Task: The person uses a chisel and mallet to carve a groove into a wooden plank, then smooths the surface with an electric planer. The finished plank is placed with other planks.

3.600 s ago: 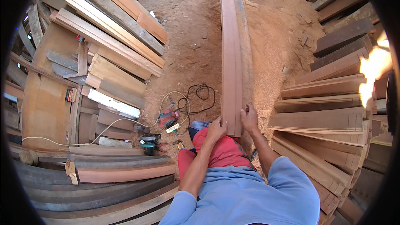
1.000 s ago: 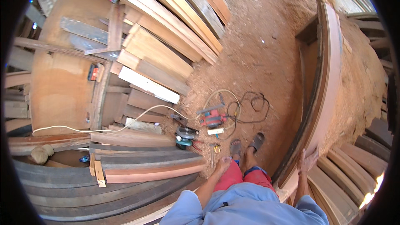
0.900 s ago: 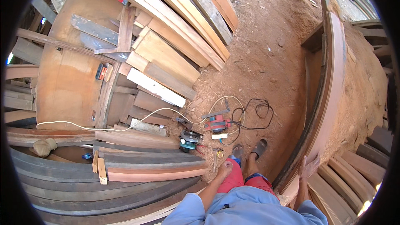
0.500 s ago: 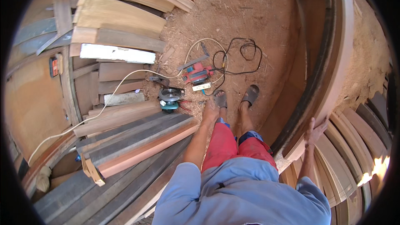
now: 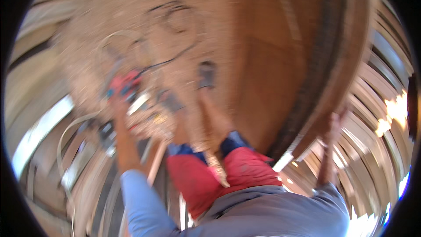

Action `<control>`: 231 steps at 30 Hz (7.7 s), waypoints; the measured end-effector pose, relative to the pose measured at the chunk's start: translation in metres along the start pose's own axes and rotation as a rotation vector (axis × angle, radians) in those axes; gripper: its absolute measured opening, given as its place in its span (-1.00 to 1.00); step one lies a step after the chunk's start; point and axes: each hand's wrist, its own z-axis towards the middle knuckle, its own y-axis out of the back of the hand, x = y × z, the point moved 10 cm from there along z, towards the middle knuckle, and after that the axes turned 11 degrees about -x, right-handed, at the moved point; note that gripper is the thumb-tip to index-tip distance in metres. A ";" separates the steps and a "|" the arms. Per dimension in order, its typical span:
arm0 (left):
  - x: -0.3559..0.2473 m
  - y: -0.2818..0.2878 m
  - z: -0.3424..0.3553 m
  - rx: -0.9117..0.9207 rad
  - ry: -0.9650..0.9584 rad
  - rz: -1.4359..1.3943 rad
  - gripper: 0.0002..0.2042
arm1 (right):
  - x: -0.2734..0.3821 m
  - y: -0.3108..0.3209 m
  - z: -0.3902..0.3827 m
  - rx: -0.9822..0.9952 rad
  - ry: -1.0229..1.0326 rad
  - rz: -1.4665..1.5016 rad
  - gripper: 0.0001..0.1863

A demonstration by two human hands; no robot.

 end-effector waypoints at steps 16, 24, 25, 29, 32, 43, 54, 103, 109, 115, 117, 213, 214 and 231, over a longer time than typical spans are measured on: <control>-0.093 0.181 -0.068 0.014 -0.087 0.024 -0.39 | 0.115 -0.015 0.007 -0.056 0.261 -0.362 -0.14; -0.224 0.373 -0.169 -0.342 -0.435 -0.216 -0.56 | 0.370 -0.125 -0.210 0.588 0.721 0.441 -0.19; -0.233 0.373 -0.180 -0.333 -0.523 -0.213 -0.52 | 0.368 -0.129 -0.215 0.618 0.674 0.435 -0.18; -0.288 0.471 -0.229 -0.220 -0.631 -0.160 -0.55 | 0.344 -0.115 -0.220 0.854 0.422 0.385 -0.15; -0.309 0.515 -0.248 -0.238 -0.694 -0.249 -0.54 | 0.327 -0.088 -0.192 0.931 0.207 0.384 -0.10; -0.191 0.512 -0.216 -0.419 -0.061 -0.613 -0.45 | 0.208 0.065 -0.161 0.926 -0.550 1.074 -0.35; -0.486 0.479 -0.265 -0.406 -0.425 -0.630 -0.14 | 0.032 0.206 -0.168 0.290 -0.706 1.421 -0.37; -0.467 0.211 -0.337 0.130 -0.347 -0.684 -0.63 | -0.034 0.115 -0.176 0.489 -0.288 0.938 -0.17; -0.569 0.267 -0.404 0.378 -0.683 -0.344 -0.52 | -0.021 0.101 -0.146 0.390 -0.297 0.899 -0.27; -0.555 0.204 -0.419 0.573 -0.892 -0.004 -0.28 | -0.006 0.095 -0.114 0.314 -0.288 0.929 -0.19; -0.535 0.167 -0.416 0.527 -0.912 -0.015 -0.26 | 0.000 0.095 -0.106 0.318 -0.296 0.929 -0.19; -0.623 0.493 -0.131 0.033 -0.315 -1.015 -0.30 | 0.179 0.020 0.288 0.154 -0.193 0.911 -0.11; -0.624 0.500 -0.120 0.032 -0.283 -1.052 -0.32 | 0.184 0.020 0.293 0.170 -0.197 0.929 -0.09; -0.635 0.532 -0.100 0.050 -0.239 -0.902 -0.07 | 0.217 0.007 0.370 0.152 -0.158 0.891 -0.16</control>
